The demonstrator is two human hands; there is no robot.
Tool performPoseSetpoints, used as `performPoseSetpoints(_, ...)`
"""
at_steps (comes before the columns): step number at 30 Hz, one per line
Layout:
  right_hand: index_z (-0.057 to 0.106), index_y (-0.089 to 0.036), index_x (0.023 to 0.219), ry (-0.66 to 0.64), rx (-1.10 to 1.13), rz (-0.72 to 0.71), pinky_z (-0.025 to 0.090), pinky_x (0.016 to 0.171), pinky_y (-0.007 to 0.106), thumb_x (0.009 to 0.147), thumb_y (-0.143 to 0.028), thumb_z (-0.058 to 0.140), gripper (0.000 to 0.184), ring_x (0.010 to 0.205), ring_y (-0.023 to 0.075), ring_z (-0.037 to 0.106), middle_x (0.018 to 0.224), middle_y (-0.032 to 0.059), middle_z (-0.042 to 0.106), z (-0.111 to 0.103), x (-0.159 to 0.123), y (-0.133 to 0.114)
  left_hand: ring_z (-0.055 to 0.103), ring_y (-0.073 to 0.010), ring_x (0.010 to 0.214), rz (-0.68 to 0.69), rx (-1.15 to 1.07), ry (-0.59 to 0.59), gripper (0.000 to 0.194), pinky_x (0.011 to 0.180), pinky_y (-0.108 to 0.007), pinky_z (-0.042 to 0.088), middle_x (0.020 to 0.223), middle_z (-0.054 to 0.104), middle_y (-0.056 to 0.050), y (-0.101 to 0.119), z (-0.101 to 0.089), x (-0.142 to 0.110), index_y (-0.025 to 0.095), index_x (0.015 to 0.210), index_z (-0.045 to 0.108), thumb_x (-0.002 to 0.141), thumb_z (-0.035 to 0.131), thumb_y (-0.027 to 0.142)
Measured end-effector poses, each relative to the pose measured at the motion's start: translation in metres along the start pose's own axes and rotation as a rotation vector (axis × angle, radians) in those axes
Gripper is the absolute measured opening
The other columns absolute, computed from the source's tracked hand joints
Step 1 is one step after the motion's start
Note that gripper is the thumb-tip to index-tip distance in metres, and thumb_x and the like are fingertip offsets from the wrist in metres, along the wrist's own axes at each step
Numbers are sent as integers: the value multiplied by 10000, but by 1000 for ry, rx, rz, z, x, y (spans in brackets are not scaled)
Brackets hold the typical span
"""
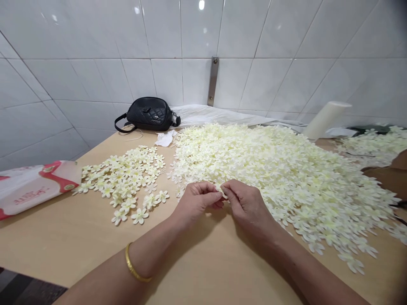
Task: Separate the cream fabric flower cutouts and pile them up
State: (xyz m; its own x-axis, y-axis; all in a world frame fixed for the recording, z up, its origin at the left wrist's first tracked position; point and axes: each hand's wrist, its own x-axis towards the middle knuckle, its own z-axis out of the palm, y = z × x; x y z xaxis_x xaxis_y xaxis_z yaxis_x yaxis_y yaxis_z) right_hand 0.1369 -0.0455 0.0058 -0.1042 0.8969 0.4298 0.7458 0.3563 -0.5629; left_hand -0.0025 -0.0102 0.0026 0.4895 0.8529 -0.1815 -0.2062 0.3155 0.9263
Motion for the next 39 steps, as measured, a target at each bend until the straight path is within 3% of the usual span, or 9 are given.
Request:
performPoseSetpoints(9,588,-180,724,-71,185,73,387,565,221,843,-204,405,219,591,113,520,643,-5,576,-6,0,-2,553,-119,538,-24,-111,-49,172,635,-300,449,589,604,-50,-5,-3,3,108,630,590,624,684,252)
performPoseSetpoints(16,504,-169,595,-38,133,64,329,501,210,842,-204,400,270,506,87,440,553,-25,485,-6,-2,0,560,-133,551,-37,-107,-68,200,634,-331,467,596,606,-58,-7,-1,2,105,651,591,622,690,276)
performPoseSetpoints(33,455,-181,656,-41,154,134,344,509,208,851,-218,379,213,520,96,435,563,-32,473,0,1,4,561,-119,516,-42,-176,-23,145,561,-252,448,545,603,-54,-1,4,2,103,626,555,628,667,196)
performPoseSetpoints(39,459,-180,658,2,84,64,344,500,218,850,-225,378,212,503,99,423,558,-27,458,6,1,3,551,-112,483,-57,-182,12,135,553,-252,448,512,587,-44,0,2,2,105,608,539,654,630,194)
